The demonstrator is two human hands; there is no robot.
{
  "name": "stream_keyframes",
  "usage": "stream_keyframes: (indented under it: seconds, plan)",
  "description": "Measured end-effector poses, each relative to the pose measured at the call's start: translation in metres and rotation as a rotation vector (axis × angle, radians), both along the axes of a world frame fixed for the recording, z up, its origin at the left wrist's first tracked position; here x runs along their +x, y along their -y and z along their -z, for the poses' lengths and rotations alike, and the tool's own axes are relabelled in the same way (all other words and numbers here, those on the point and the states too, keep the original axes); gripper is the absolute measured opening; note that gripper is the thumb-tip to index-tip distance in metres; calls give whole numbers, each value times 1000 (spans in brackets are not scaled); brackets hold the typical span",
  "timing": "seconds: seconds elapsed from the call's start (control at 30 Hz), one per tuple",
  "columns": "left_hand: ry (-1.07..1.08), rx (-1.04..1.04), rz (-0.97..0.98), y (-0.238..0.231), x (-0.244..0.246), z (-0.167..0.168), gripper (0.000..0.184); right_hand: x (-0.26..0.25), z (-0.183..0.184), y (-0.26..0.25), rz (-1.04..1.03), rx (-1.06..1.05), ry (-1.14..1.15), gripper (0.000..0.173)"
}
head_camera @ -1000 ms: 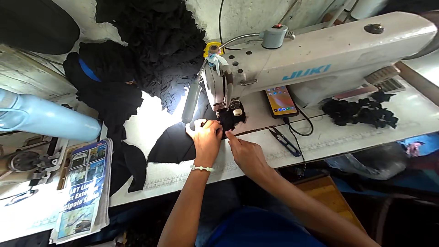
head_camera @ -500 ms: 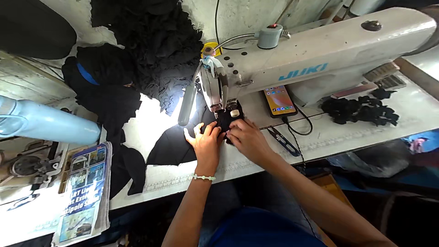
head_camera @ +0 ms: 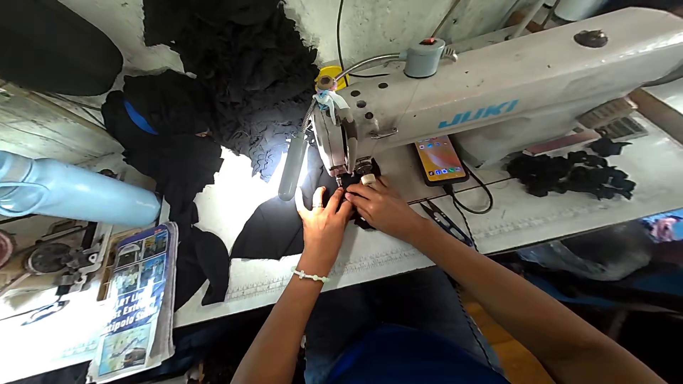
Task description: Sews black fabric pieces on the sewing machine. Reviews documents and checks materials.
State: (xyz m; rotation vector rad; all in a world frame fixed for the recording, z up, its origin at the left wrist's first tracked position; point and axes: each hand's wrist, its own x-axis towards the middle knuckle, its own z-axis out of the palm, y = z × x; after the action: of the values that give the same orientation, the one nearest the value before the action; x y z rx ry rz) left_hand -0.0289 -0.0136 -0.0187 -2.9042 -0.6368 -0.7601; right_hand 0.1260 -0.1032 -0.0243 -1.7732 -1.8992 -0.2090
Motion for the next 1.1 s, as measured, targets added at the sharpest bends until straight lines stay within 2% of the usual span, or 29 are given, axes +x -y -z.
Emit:
stream_keyframes:
  seconds: [0.2,0.37,0.6,0.77,0.9,1.03,1.1]
  plan:
    - [19,20,-103,12,2,3,14,4,7,-1,-65,65,125,21]
    - [5,-40,-128,14,1,-1,17,2,5,0,-41,68,162,20]
    - [16,-207,-86,-10,1,-6,19,12,4,-11,-12,24,71,23]
    - [-55,-304,-63,-29,7,-10,23,24,1,-23,1,-23,50,24]
    - [3,-432,-65,-34,7,-9,26,23,0,-26,75,-77,-136,22]
    - [70,-513,-74,-33,6,-5,25,11,4,-27,94,97,-195,16]
    - [83,-485,-61,-32,6,-4,22,7,4,-28,91,107,-217,15]
